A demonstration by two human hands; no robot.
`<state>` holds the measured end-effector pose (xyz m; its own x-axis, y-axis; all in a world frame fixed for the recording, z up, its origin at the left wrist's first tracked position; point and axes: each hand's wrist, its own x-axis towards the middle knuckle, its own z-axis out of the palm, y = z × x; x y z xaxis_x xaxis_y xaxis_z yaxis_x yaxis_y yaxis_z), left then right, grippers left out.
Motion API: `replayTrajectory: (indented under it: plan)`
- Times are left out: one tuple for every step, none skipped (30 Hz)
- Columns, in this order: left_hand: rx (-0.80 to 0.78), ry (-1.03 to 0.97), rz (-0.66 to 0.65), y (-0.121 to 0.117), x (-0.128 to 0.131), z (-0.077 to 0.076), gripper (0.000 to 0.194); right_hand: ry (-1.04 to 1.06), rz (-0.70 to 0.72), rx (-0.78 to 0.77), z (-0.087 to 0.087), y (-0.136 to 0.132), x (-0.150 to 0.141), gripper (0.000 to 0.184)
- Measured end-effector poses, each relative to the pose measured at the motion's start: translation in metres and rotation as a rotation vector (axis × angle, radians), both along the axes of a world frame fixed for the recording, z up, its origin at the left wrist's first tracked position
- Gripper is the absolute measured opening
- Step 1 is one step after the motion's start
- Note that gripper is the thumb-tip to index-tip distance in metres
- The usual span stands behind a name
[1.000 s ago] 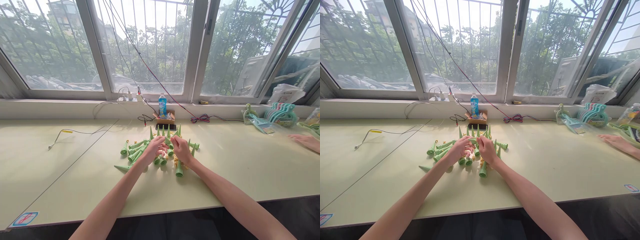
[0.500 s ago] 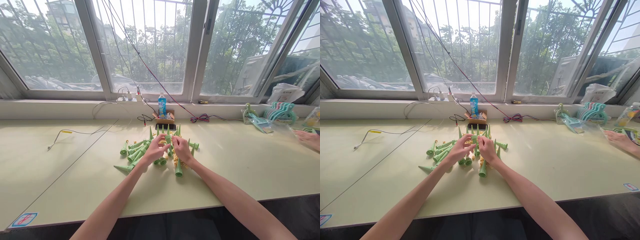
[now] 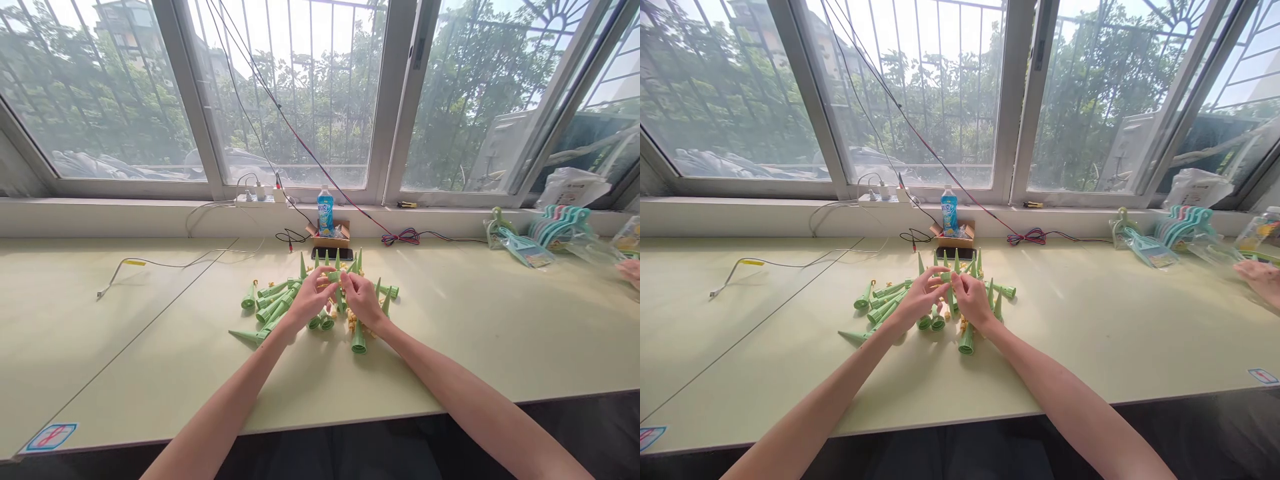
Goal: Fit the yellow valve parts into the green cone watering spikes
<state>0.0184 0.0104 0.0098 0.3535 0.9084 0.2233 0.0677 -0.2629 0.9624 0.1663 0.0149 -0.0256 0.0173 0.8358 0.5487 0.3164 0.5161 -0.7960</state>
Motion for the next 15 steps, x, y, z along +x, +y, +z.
replayTrajectory:
  plan:
    - [-0.009,-0.006,-0.001,-0.0005,0.0,0.0007,0.042,0.005,0.02,0.0,-0.0001,-0.0002,0.0001,0.049]
    - [-0.016,-0.012,-0.006,-0.0009,-0.0001,0.0012,0.043,0.011,0.042,-0.001,-0.0001,-0.0005,0.0002,0.049]
    - [-0.022,-0.018,-0.014,-0.0012,-0.0002,0.0016,0.044,0.015,0.06,-0.002,-0.0001,-0.0007,0.0004,0.049]
    - [-0.026,-0.024,-0.024,-0.0014,-0.0003,0.0019,0.045,0.018,0.071,-0.001,0.0001,-0.001,0.0006,0.049]
    - [-0.03,-0.027,-0.034,-0.0015,-0.0004,0.002,0.046,0.019,0.076,0.0,0.0003,-0.0012,0.0007,0.049]
    - [-0.033,-0.028,-0.041,-0.0016,-0.0005,0.002,0.046,0.018,0.075,0.002,0.0007,-0.0014,0.0009,0.05]
    - [-0.035,-0.027,-0.044,-0.0017,-0.0006,0.002,0.046,0.015,0.074,0.004,0.0011,-0.0017,0.001,0.05]
    - [-0.038,-0.024,-0.047,-0.0017,-0.0006,0.0018,0.045,0.013,0.073,0.007,0.0016,-0.0019,0.0011,0.05]
    - [-0.042,-0.021,-0.05,-0.0015,-0.0007,0.0016,0.045,0.011,0.075,0.009,0.0021,-0.0022,0.0013,0.051]
    - [-0.045,-0.018,-0.053,-0.0013,-0.0008,0.0013,0.045,0.008,0.078,0.01,0.0026,-0.0024,0.0014,0.051]
    - [-0.047,-0.016,-0.055,-0.0009,-0.001,0.0008,0.045,0.007,0.081,0.01,0.003,-0.0027,0.0015,0.051]
    - [-0.047,-0.014,-0.058,-0.0004,-0.0012,0.0002,0.045,0.007,0.084,0.009,0.0033,-0.003,0.0016,0.052]
    - [-0.045,-0.011,-0.061,0.0002,-0.0016,-0.0006,0.045,0.007,0.086,0.007,0.0035,-0.0032,0.0017,0.052]
    - [-0.042,-0.006,-0.066,0.0008,-0.002,-0.0014,0.045,0.007,0.089,0.003,0.0036,-0.0035,0.0017,0.052]
    - [-0.039,-0.004,-0.073,0.0015,-0.0024,-0.0023,0.045,0.006,0.092,-0.002,0.0036,-0.0037,0.0016,0.052]
